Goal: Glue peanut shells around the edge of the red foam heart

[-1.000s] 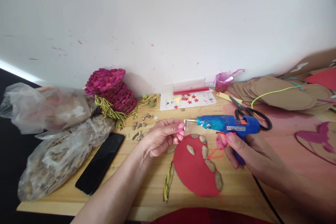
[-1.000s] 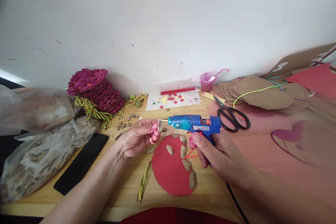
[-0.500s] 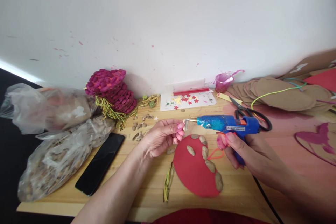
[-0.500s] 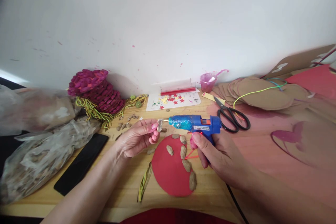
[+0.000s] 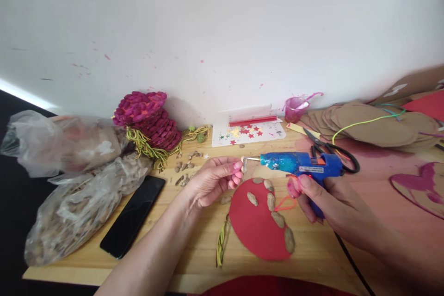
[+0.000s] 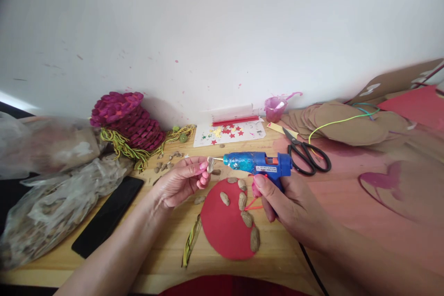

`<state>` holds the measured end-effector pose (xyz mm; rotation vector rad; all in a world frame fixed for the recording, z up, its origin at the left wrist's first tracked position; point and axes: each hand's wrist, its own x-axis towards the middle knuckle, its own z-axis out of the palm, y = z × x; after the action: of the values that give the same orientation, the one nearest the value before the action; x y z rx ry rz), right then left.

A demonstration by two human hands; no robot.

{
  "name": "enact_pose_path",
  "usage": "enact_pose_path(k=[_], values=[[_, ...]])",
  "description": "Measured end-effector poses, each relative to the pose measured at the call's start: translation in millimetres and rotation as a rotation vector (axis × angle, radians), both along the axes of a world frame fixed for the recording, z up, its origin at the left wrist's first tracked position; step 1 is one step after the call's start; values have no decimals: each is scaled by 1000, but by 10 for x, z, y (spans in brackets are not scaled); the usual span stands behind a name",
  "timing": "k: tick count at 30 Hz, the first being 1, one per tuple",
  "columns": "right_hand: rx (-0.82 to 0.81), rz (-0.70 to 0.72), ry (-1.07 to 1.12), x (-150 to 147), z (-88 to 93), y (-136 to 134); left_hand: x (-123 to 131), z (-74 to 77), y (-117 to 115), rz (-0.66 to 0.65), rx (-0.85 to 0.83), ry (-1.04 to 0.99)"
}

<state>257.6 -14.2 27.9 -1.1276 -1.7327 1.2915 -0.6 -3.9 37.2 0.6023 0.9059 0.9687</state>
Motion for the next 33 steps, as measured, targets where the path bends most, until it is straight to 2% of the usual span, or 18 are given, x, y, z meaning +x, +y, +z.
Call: enact_pose_path(k=[25, 33], values=[[57, -3, -32, 7, 26, 21, -20, -26, 13, -8, 24, 22], [81, 67, -4, -18, 83, -27, -34, -52, 23, 33, 71, -9]])
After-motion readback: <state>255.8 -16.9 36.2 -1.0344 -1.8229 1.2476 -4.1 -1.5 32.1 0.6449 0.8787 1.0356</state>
